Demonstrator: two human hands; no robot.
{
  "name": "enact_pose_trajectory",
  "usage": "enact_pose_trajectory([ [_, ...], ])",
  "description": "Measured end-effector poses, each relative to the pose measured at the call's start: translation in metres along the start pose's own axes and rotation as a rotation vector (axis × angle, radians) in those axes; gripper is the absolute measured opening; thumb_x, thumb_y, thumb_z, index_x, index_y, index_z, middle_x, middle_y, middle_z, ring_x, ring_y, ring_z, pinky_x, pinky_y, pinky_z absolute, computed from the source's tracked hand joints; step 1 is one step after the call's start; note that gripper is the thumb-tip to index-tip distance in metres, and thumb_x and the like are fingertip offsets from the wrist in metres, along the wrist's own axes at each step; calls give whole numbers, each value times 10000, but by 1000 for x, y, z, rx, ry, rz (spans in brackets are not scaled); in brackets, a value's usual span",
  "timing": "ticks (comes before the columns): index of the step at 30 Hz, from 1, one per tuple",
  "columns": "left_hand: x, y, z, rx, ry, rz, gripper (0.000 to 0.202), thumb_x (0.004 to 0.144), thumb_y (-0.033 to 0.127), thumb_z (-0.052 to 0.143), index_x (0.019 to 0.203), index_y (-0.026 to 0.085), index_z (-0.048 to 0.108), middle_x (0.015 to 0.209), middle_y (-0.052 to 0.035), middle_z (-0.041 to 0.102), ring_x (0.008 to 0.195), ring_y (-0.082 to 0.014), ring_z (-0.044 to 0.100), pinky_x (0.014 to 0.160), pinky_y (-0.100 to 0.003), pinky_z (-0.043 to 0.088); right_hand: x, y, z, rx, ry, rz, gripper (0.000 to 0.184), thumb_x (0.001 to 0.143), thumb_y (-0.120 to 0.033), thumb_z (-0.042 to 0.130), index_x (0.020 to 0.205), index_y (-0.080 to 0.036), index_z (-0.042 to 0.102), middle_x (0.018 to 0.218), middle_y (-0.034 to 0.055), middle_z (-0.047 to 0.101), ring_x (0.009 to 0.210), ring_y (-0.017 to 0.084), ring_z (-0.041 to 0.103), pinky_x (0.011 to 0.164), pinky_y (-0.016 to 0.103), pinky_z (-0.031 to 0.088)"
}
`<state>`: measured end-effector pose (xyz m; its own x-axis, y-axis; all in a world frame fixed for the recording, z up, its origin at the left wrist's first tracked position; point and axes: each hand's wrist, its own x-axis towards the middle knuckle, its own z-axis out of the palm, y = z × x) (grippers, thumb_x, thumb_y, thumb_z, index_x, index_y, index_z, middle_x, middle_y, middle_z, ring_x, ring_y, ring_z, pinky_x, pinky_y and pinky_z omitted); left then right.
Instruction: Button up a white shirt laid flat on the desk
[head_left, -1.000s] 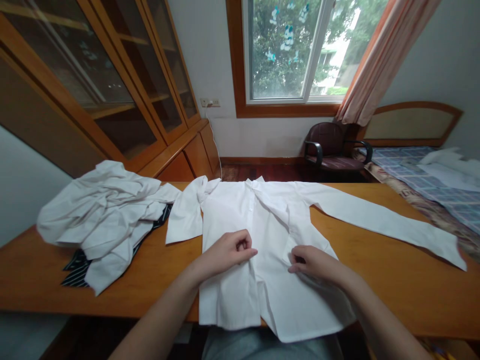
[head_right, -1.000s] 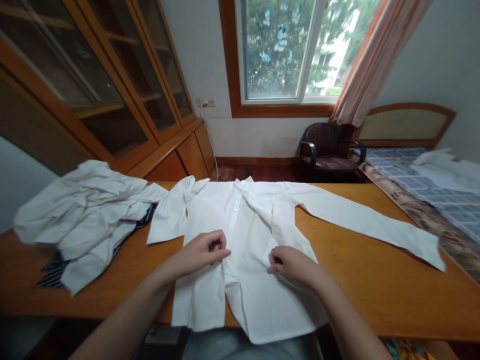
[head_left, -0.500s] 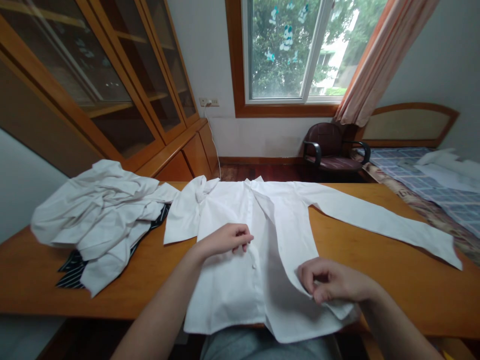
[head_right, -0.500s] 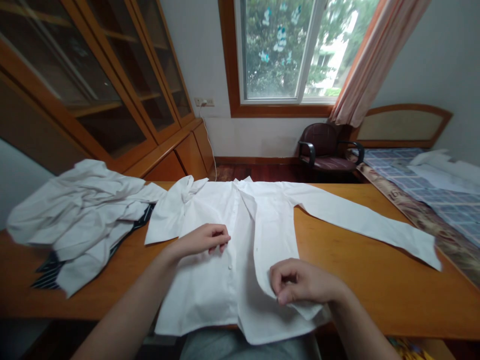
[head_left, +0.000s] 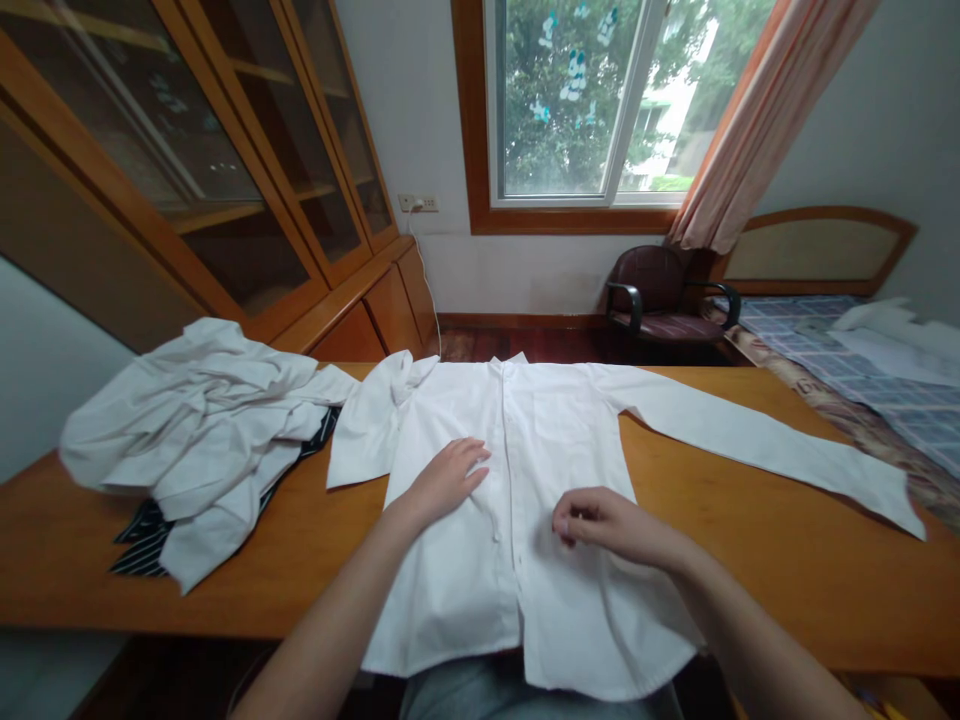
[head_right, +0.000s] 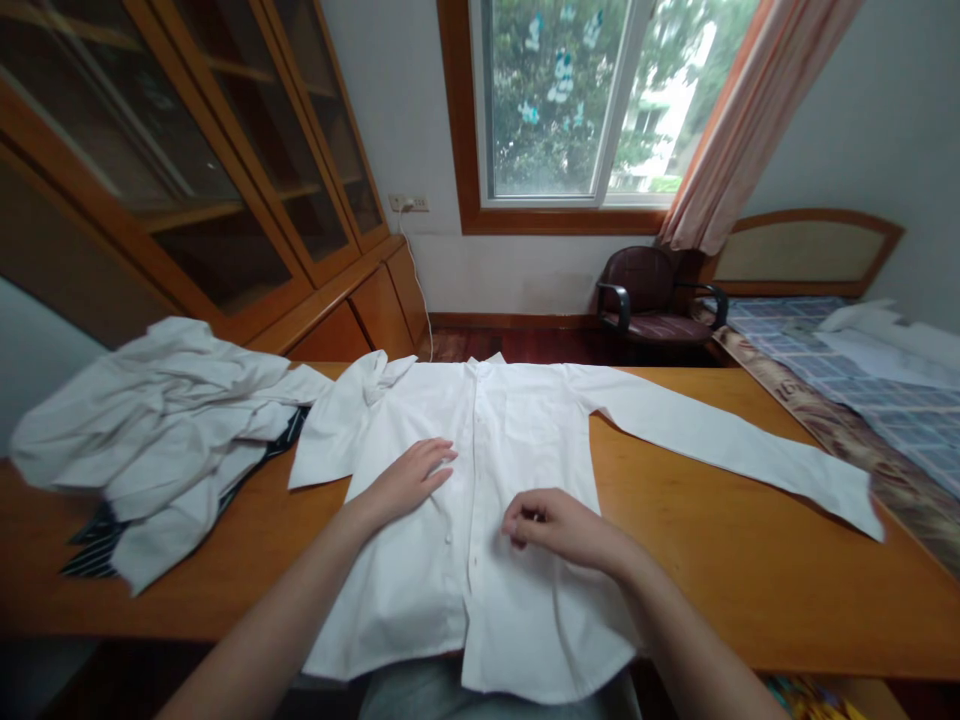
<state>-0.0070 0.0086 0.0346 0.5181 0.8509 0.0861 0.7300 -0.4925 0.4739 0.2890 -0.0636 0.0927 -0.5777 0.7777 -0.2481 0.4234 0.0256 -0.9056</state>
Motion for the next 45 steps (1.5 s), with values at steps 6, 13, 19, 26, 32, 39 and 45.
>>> enact_pose_trajectory([
  [6,-13,-8,6,121,36,25,420,1014,408,439,1354,196,563,1424,-97,563,1369,-252,460,1162,-455,377,34,49,-24,-484,374,-153,335,952,-358,522,1227,-208,641,1311,126,606,1187,250,584,1051,426,453],
  [13,-37,-32,15,343,167,-49,471,1029,436,388,1452,248,476,1542,-81,440,1481,-283,300,1221,-526,244,30,93,-9,-920,419,-80,497,993,-454,474,1451,-262,500,1586,104,372,1489,337,255,1179,587,266],
  [19,-58,-32,17,420,131,-31,465,1019,401,424,1456,254,485,1557,-78,422,1476,-287,316,1217,-542,250,7,102,-5,-996,434,-67,506,1014,-496,417,1488,-322,452,1612,46,332,1507,329,216,1191,607,213],
  [26,-77,-16,26,447,140,-15,462,1003,363,463,1459,289,484,1574,-60,396,1485,-285,294,1225,-538,229,-14,100,3,-1001,430,-85,503,1007,-476,439,1490,-336,445,1604,45,349,1501,328,232,1186,602,224],
  [32,-82,-10,28,471,106,-20,470,1009,354,439,1475,288,462,1587,-53,374,1491,-303,271,1210,-570,240,-6,75,-3,-975,423,-54,410,977,-401,497,1348,-251,587,1415,108,559,1296,336,482,1079,530,391],
  [39,-81,-11,27,462,99,-28,464,1008,363,445,1467,299,468,1591,-43,368,1488,-292,276,1218,-550,227,40,29,16,-868,328,-172,343,982,-334,493,1296,-238,593,1156,115,603,1002,253,578,880,387,490],
  [45,-81,-11,25,462,64,-16,481,1014,375,426,1491,314,426,1601,-40,349,1491,-298,266,1208,-574,228,77,19,24,-865,307,-63,377,984,-366,497,1314,-200,573,1091,101,588,955,234,601,831,340,480],
])
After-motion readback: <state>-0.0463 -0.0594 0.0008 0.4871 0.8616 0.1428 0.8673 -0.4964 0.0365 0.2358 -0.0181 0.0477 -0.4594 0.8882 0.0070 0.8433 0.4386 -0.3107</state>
